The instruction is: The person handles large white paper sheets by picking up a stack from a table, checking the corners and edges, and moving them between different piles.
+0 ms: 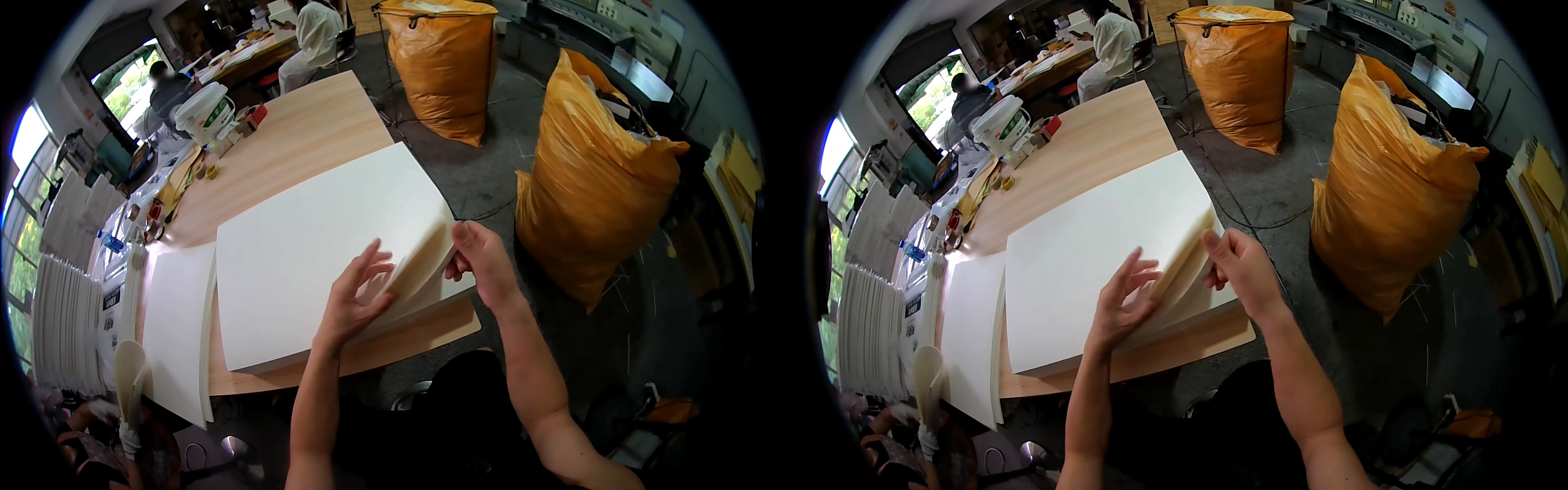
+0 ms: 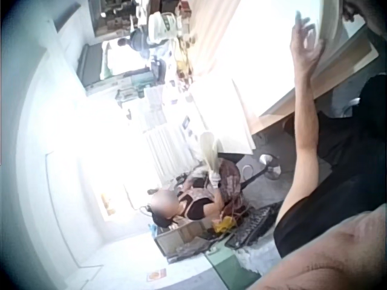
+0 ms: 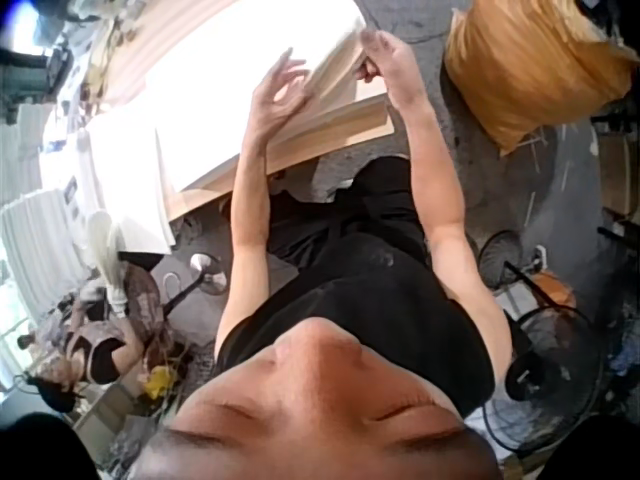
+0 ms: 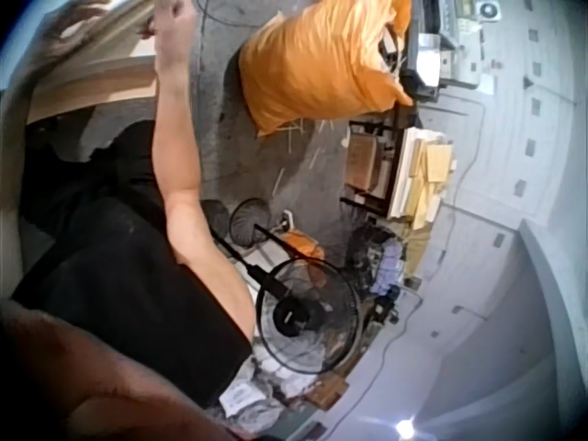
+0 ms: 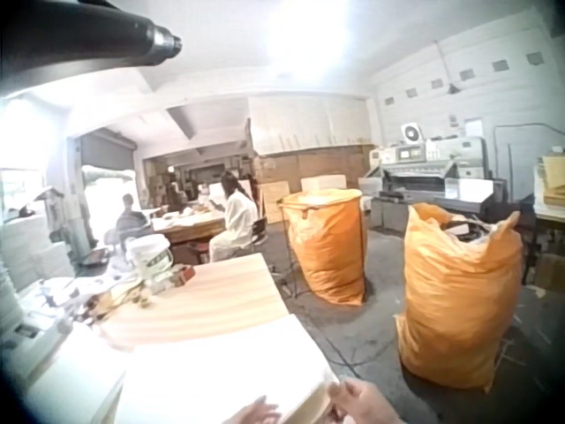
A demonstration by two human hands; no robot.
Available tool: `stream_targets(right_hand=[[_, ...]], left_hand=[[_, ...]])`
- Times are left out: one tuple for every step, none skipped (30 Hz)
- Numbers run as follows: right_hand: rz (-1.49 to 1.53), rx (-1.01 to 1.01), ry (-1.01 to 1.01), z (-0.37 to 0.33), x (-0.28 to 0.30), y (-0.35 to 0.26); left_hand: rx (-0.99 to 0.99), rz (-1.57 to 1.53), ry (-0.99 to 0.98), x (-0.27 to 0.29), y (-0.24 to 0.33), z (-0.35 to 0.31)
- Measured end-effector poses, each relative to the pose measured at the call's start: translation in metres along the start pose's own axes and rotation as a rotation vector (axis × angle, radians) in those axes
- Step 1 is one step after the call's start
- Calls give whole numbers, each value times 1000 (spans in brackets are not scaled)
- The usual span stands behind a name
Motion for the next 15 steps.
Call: stream_targets(right_hand=[[-298,197,52,0,-2,-3],[-596,393,105,-2,-8,-5],[-892,587,158,-5,-14,-7],[-622,372,69,-2,-12,-4],[-349,158,-18,3,-10,-3],[-79,-48,-99,6,-9,-3],[-11,-81,-80,7,-9,-2],[11,-91,-68,7,-8,-3],[34,-101,-64,7,-9,-3],[57,-111,-61,6,-10,-3],[53,-104,-62,6,-10,-3],[47,-98,-61,7,-9,-2],[42,-92,-61,7,-8,-2],[52,-83,-66,6,-7,-3],[62,-75,-72,4,-6,-5]], left_hand=[[87,-99,64,-2,-2,-2],[-50,17,3,-1,-1,1],[-187,135,-60,5,-2,6],[-324,252,-125,7,-1,7],[-301,276,-175,7,-5,3],[-330,283,-164,3,0,2],[-359,291,-153,-1,8,1],[-388,299,-141,-5,12,0],[-374,301,-126,-6,8,0],[-369,290,-120,-5,6,0],[-363,278,-115,-2,5,1],[-356,266,-110,-1,3,1],[-322,251,-114,1,1,2],[-288,236,-118,2,-1,2],[-253,221,-121,3,-2,3]])
Point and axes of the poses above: each hand's wrist, its own z-axis towards the middle knuckle, its own x-axis out of the back of the hand, y = z × x, the point moved 4 cm from there along z, towards the middle knuckle, and after that the axes turned 15 degrees about y, right-handed, at the moved point
